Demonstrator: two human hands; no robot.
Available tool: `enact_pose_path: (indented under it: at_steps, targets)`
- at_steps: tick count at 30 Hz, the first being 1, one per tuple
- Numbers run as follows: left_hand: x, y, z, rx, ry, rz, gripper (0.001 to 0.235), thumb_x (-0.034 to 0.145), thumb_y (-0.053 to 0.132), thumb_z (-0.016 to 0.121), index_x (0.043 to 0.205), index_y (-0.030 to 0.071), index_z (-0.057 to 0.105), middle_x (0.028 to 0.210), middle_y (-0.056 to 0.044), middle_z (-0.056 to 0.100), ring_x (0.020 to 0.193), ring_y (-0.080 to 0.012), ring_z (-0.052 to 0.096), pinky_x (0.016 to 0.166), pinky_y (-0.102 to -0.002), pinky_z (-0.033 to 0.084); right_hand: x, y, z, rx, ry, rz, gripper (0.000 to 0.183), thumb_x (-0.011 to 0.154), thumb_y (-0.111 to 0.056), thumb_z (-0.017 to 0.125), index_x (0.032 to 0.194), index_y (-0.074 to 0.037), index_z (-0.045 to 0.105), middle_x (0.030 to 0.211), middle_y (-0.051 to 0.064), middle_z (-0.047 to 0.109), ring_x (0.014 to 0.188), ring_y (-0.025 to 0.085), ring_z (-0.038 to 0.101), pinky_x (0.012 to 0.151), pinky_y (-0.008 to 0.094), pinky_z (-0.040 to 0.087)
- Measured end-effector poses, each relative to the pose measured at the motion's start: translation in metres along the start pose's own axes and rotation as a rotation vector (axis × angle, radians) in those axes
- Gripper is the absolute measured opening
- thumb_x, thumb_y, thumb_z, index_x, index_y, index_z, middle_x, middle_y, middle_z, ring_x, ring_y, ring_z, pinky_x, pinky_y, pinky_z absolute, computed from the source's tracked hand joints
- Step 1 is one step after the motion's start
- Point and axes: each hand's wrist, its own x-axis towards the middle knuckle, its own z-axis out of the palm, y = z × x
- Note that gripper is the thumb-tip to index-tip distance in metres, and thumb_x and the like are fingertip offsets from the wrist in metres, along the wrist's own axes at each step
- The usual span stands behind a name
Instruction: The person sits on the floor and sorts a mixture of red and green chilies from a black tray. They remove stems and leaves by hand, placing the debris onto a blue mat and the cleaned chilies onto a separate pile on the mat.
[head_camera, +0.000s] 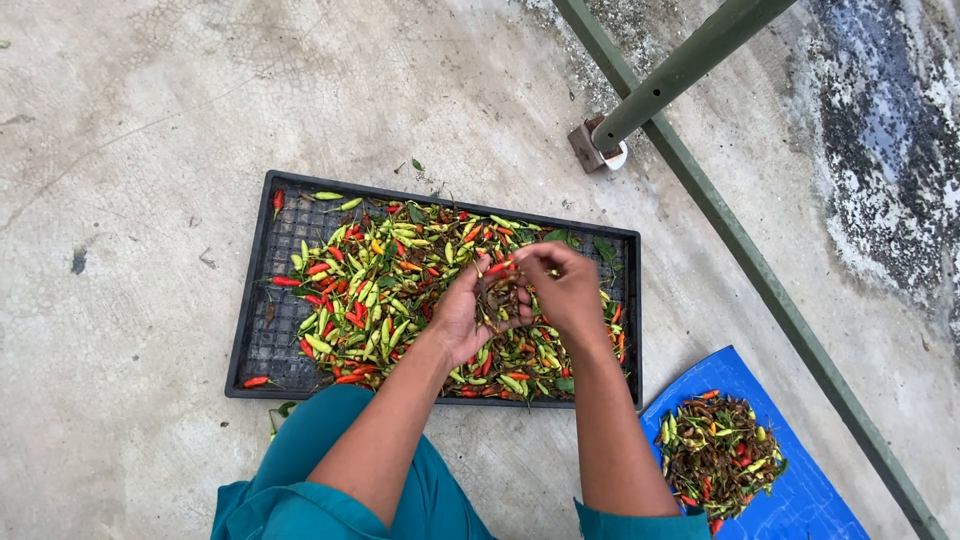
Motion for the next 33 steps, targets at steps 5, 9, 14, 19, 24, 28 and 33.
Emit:
enact_pose_path:
  at_steps: [5, 9, 14, 19, 24, 28, 33]
  targets:
    - [0.009, 0.007, -0.010, -0.114, -0.001, 0.105, 0.051, 0.101, 0.049, 0.058, 0.103, 0.001, 0.076, 0.088, -0.023, 0.076, 0.079, -0.0350, 0.078, 0.080, -0.053, 0.068, -0.010, 0.042, -0.013, -0.021, 0.226, -0.011, 0.021, 0.093, -0.017, 0.082, 0.109, -0.004, 0.076, 0.097, 0.012, 0.069, 0.085, 0.015, 0.058, 0.075, 0.031, 0.049]
    - [0.011, 0.020, -0.011, -0.281, 0.006, 0.223, 0.043, 0.100, 0.044, 0.061, 0.100, 0.003, 0.076, 0.090, -0.021, 0.076, 0.083, -0.0356, 0.078, 0.085, -0.053, 0.067, -0.028, 0.086, -0.026, -0.415, 0.180, -0.098, 0.026, 0.089, -0.011, 0.083, 0.113, -0.003, 0.074, 0.098, 0.015, 0.066, 0.083, 0.022, 0.065, 0.070, 0.036, 0.052]
    - [0.001, 0.035, -0.011, -0.480, 0.009, 0.306, 0.036, 0.103, 0.036, 0.057, 0.100, 0.004, 0.073, 0.088, -0.017, 0.074, 0.080, -0.0294, 0.074, 0.088, -0.048, 0.066, -0.075, 0.126, -0.018, -0.577, 0.042, -0.195, 0.014, 0.092, -0.009, 0.074, 0.104, -0.006, 0.080, 0.088, 0.011, 0.071, 0.073, 0.024, 0.069, 0.064, 0.037, 0.058]
    - [0.003, 0.043, -0.015, -0.530, 0.022, 0.364, 0.031, 0.103, 0.031, 0.061, 0.100, 0.002, 0.072, 0.090, -0.016, 0.073, 0.080, -0.0277, 0.073, 0.092, -0.045, 0.065, -0.103, 0.134, 0.027, -0.620, -0.053, -0.230, 0.014, 0.086, -0.010, 0.074, 0.096, -0.010, 0.084, 0.085, 0.015, 0.077, 0.075, 0.038, 0.075, 0.065, 0.045, 0.060]
    - [0.003, 0.043, -0.019, -0.517, 0.022, 0.374, 0.033, 0.103, 0.033, 0.060, 0.099, 0.003, 0.073, 0.089, -0.016, 0.073, 0.079, -0.0283, 0.074, 0.093, -0.046, 0.065, -0.118, 0.137, 0.047, -0.836, -0.279, 0.004, 0.012, 0.076, -0.022, 0.071, 0.081, -0.018, 0.082, 0.072, 0.011, 0.071, 0.072, 0.042, 0.073, 0.066, 0.054, 0.061]
    - [0.009, 0.040, -0.022, -0.519, 0.015, 0.355, 0.032, 0.103, 0.032, 0.059, 0.099, 0.003, 0.072, 0.088, -0.016, 0.072, 0.079, -0.0287, 0.073, 0.092, -0.047, 0.065, -0.108, 0.136, 0.054, -0.758, -0.319, -0.044, 0.015, 0.081, -0.017, 0.068, 0.086, -0.017, 0.082, 0.080, 0.016, 0.071, 0.080, 0.045, 0.073, 0.070, 0.056, 0.060]
    - [0.015, 0.040, -0.026, -0.541, -0.011, 0.359, 0.033, 0.102, 0.034, 0.061, 0.100, 0.003, 0.073, 0.088, -0.018, 0.073, 0.079, -0.0306, 0.074, 0.092, -0.049, 0.066, -0.093, 0.121, 0.048, -0.531, -0.237, -0.183, 0.026, 0.077, 0.003, 0.067, 0.101, -0.001, 0.075, 0.084, 0.021, 0.070, 0.082, 0.044, 0.073, 0.068, 0.052, 0.061]
